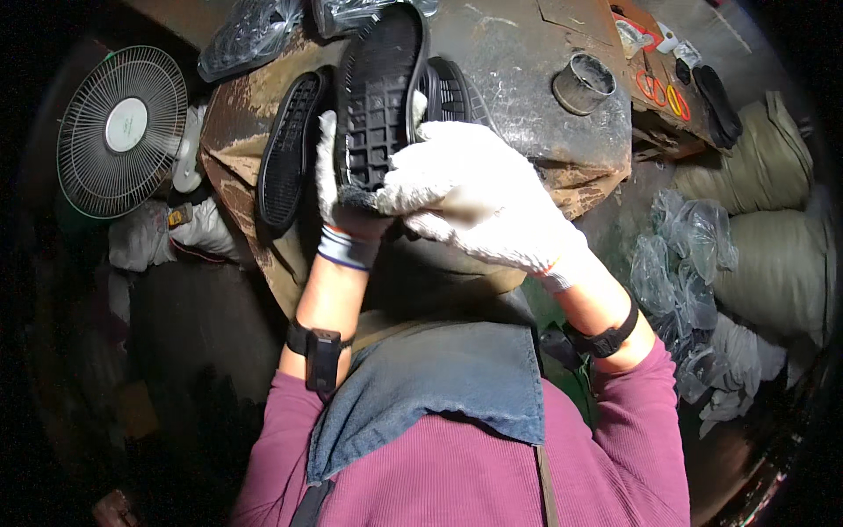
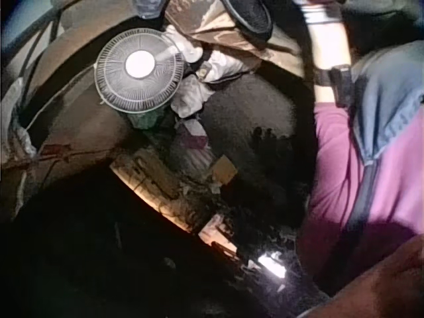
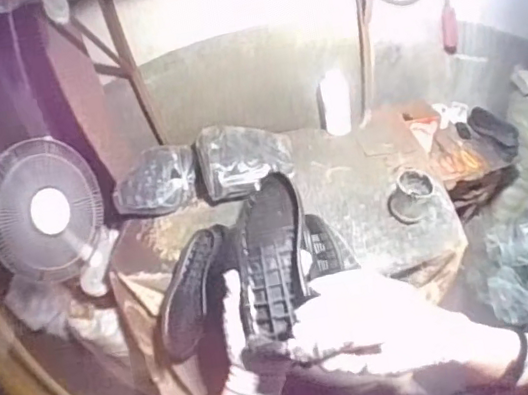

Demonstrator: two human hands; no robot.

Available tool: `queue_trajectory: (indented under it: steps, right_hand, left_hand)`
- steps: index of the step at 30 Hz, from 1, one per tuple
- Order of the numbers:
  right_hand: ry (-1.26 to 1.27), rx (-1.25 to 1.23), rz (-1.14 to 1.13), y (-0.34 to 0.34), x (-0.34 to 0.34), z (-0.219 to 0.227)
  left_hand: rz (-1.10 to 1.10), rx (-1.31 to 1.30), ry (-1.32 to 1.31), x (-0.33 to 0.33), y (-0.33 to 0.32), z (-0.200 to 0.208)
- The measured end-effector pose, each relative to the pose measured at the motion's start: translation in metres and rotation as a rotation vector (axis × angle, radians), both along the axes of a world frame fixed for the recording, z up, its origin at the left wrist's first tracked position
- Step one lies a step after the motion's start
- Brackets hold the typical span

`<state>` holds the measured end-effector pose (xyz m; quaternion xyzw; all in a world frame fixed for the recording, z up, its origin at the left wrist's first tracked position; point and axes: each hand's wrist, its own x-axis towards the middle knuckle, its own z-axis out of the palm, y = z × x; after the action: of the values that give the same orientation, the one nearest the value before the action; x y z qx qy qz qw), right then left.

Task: The person removes a plastic bag from a stack of shoe soles and applies liquid to the bottom and sides of each sole using a brush before placing them back onto the work surface.

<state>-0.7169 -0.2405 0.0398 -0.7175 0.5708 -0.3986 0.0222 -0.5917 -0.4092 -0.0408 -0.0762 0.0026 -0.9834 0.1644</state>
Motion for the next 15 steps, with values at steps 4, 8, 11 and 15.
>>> queue_trajectory:
  steps: [4,8,11,15]
  right_hand:
    - [-0.055,0.039,0.034,0.020,-0.013,-0.005]
    - [-0.695,0.262,-0.040,0.022,-0.001,-0.004]
    - [-0.824,0.316,-0.166,0.000,0.021,-0.009]
    - [-0.236,0.193,-0.181,-0.013,0.012,0.009]
  left_hand:
    - [-0.111,-0.378,0.006,0.017,-0.039,0.002]
    - [-0.032,-0.468,-0.151,0.027,-0.042,0.018]
    - [0.220,-0.898,-0.498,0.031,-0.039,0.010]
    - [0.683,-1.473,-0.578,0.029,-0.020,-0.008]
